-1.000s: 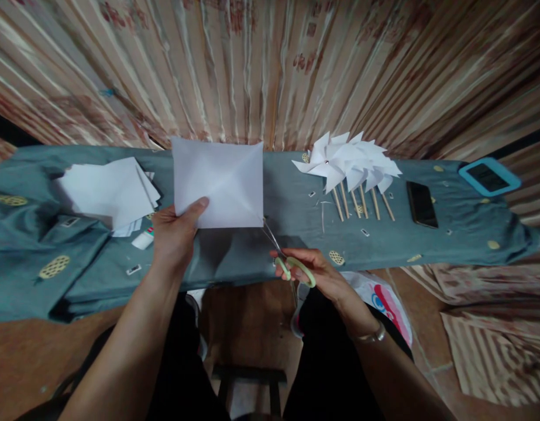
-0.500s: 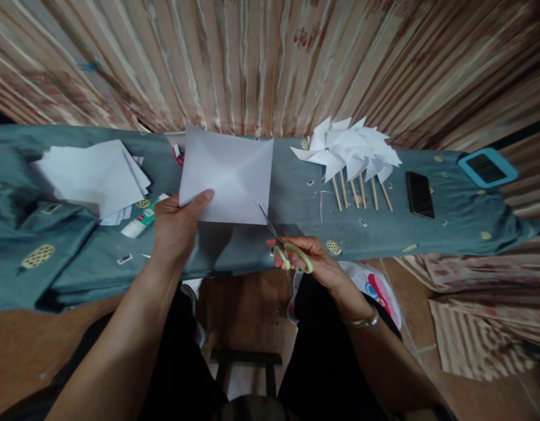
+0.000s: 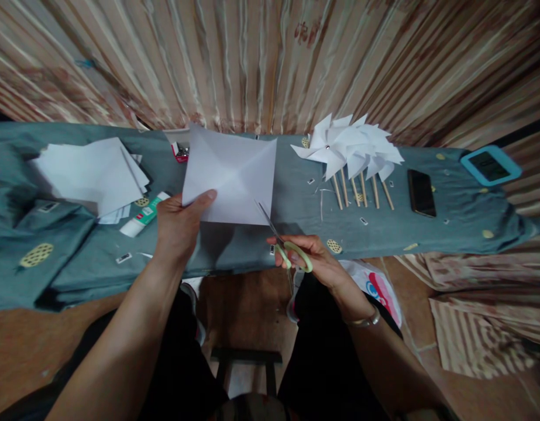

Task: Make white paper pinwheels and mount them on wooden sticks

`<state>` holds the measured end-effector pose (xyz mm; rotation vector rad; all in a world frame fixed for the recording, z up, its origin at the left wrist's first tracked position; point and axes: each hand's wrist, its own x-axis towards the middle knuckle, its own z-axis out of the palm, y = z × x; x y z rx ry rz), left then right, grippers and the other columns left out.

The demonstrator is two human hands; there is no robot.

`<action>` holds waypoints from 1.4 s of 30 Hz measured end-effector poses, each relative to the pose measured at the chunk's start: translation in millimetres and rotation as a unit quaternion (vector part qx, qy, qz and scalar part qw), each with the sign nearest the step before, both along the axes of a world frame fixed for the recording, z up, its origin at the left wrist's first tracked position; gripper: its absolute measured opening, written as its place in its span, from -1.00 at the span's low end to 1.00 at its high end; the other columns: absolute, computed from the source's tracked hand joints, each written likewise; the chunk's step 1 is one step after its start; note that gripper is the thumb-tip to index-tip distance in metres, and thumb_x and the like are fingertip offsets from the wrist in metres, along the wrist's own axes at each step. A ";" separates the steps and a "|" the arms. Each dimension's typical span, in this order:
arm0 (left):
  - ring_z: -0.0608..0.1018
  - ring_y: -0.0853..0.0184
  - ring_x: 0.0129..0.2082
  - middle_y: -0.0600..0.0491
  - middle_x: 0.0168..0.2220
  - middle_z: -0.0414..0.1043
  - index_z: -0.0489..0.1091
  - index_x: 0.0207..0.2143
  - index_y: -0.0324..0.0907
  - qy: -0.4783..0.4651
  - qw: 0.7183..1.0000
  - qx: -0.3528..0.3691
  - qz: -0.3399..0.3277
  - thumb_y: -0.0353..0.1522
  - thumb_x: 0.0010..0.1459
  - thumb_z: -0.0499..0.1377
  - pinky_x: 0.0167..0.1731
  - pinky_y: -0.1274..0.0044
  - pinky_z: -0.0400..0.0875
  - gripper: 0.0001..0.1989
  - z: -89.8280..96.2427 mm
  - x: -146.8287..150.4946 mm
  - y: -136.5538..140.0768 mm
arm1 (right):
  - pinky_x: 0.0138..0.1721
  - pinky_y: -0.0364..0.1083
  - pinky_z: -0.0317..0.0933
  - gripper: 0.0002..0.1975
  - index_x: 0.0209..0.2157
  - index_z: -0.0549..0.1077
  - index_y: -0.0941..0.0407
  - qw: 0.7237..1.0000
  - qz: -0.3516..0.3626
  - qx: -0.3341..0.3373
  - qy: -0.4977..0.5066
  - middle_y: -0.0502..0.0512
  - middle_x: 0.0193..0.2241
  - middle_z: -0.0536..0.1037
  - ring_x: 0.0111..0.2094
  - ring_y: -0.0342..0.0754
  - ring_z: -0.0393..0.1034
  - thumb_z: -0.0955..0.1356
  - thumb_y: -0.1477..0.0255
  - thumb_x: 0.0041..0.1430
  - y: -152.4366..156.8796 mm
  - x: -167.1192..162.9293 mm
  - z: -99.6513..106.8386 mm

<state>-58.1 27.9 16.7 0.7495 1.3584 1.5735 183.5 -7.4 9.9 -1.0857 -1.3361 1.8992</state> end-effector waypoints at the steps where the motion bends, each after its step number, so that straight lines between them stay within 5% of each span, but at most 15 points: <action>1: 0.56 0.33 -0.41 0.10 -0.42 0.57 0.55 -0.50 -0.13 0.000 1.000 -0.001 -0.003 -0.29 -0.22 0.43 -0.32 0.49 0.51 -0.82 -0.1 -0.5 0.0 | -0.39 -0.12 0.30 -0.51 -0.11 0.59 0.10 1.000 0.000 -0.003 0.004 0.02 -0.46 0.54 -0.45 -0.14 0.39 0.49 0.08 0.00 -0.1 -0.2 -0.2; 31: 0.56 0.30 -0.40 0.14 -0.48 0.57 0.56 -0.54 -0.08 0.003 1.000 -0.014 -0.005 -0.29 -0.23 0.44 -0.39 0.51 0.45 -0.84 -0.9 -4.1 0.8 | -0.41 -0.21 0.38 -0.61 -0.14 0.60 0.10 0.996 -0.026 -0.071 0.043 -0.08 -0.53 0.53 -0.50 -0.26 0.40 0.55 0.28 -0.04 -2.6 -2.9 -9.1; 42: 0.55 0.36 -0.40 0.10 -0.33 0.61 0.59 -0.45 -0.13 -0.011 0.999 -0.015 -0.040 -0.34 -0.20 0.41 -0.31 0.53 0.46 -0.84 -0.9 1.7 -1.8 | -0.38 -0.22 0.39 -0.59 -0.14 0.60 0.12 0.998 -0.018 -0.052 0.042 -0.06 -0.51 0.57 -0.49 -0.26 0.42 0.56 0.29 -0.06 -0.4 -2.1 -8.2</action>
